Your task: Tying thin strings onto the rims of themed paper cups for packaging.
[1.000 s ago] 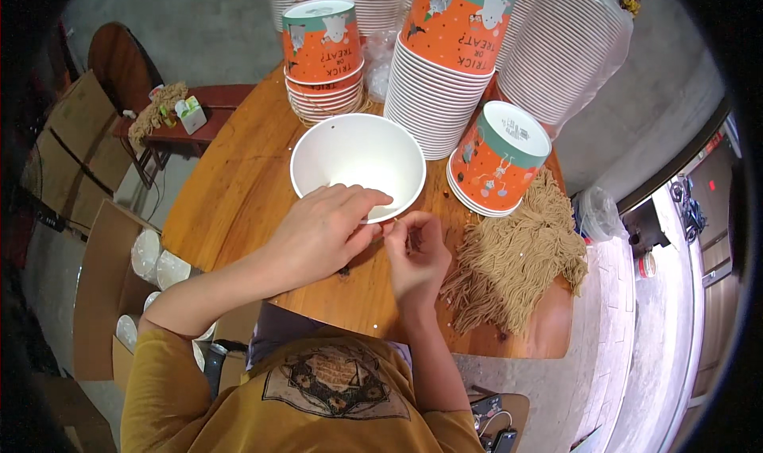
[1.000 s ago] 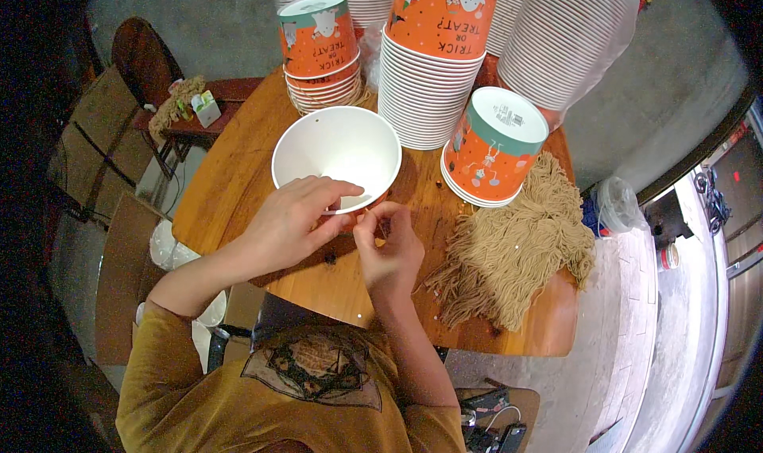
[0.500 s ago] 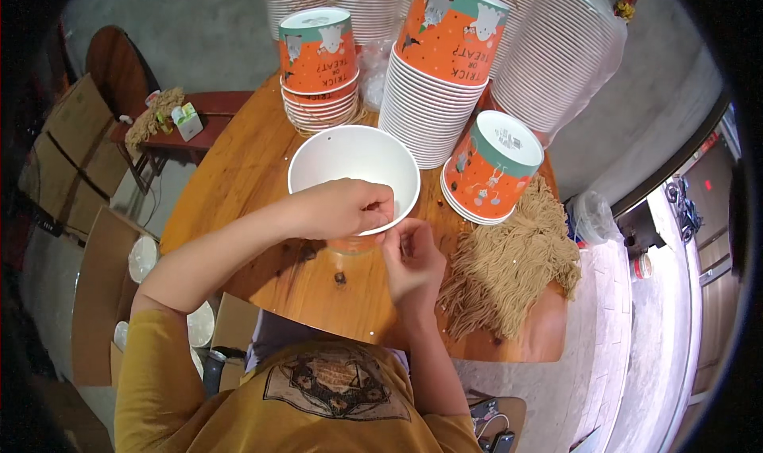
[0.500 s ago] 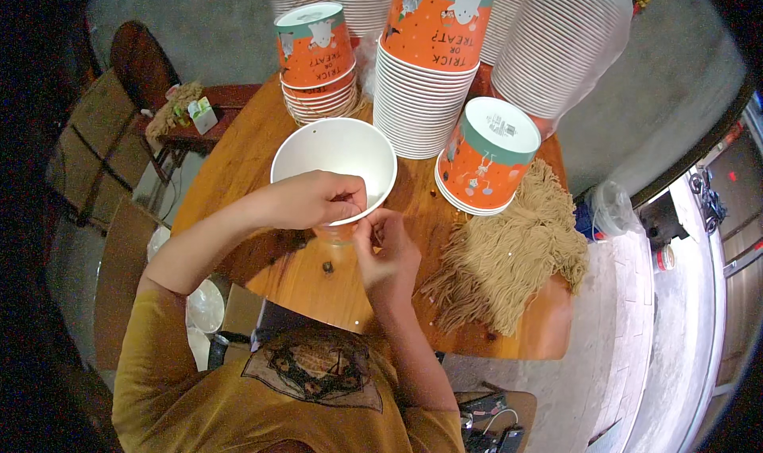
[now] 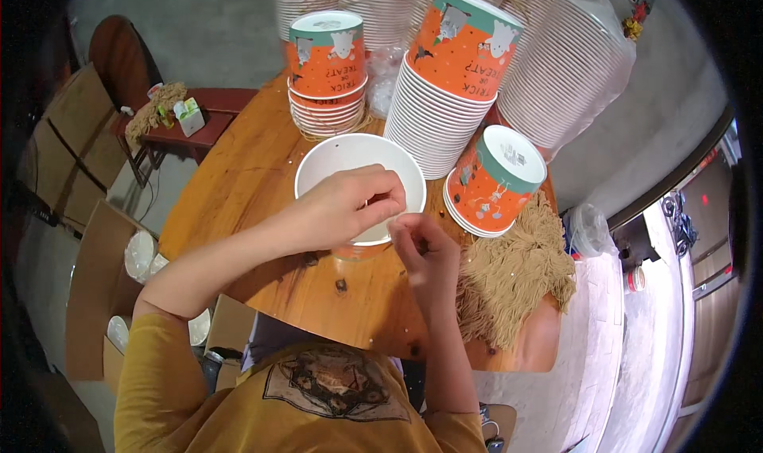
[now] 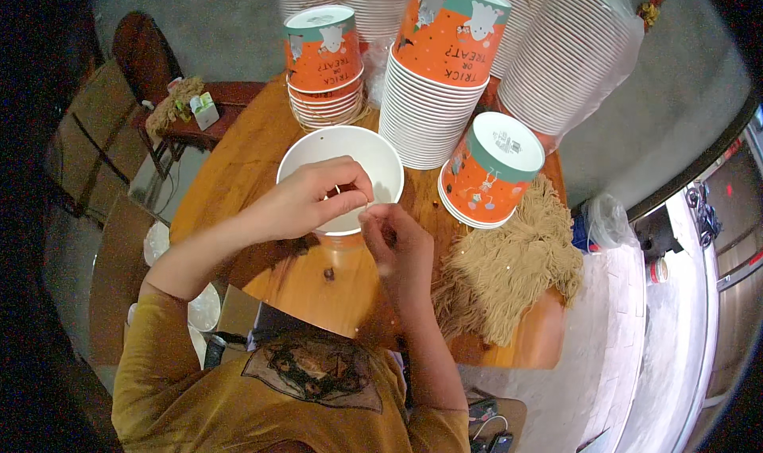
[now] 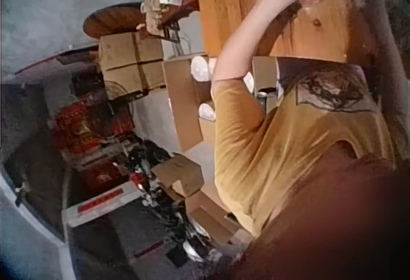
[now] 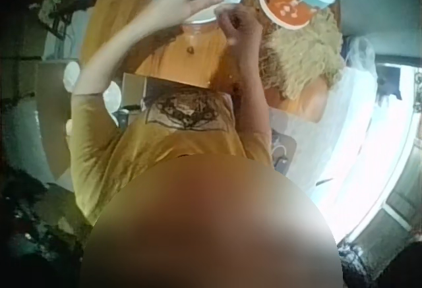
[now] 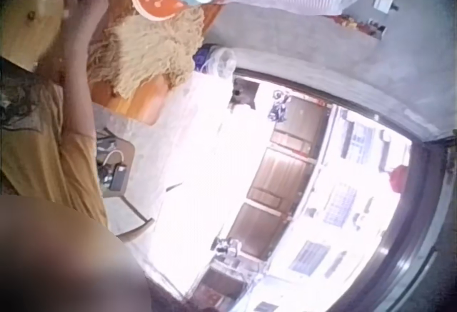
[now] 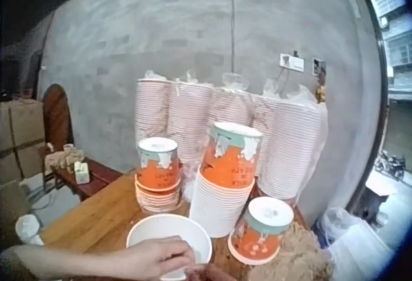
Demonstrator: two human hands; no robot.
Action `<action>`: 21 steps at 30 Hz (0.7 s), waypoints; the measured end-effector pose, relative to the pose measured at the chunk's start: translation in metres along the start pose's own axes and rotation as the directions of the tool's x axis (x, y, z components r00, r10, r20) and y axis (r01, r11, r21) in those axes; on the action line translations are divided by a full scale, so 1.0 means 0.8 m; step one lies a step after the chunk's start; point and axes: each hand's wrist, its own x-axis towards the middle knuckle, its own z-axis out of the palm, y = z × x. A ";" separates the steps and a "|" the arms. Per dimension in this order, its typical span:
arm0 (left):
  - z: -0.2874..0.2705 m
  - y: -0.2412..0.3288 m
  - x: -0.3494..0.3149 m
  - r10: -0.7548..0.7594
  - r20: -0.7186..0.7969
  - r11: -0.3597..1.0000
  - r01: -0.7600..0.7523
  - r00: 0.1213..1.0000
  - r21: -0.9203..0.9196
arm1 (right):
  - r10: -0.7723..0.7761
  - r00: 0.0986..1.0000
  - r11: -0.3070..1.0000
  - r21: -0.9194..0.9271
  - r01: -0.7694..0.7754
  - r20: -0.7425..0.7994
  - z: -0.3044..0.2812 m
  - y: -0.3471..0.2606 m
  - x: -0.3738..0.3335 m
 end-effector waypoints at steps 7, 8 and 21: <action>0.001 -0.009 -0.001 -0.371 0.271 0.799 0.454 0.888 -0.395 | 0.021 0.999 0.960 0.278 -0.027 0.023 0.009 0.013 0.015; -0.001 -0.009 0.002 -0.371 0.268 0.798 0.453 0.889 -0.396 | 0.072 0.996 0.933 0.350 -0.087 0.055 0.007 0.014 0.017; 0.004 -0.025 0.015 -0.419 0.350 0.617 0.546 0.838 -0.567 | 0.052 0.981 0.923 0.365 -0.118 0.185 -0.021 -0.013 0.023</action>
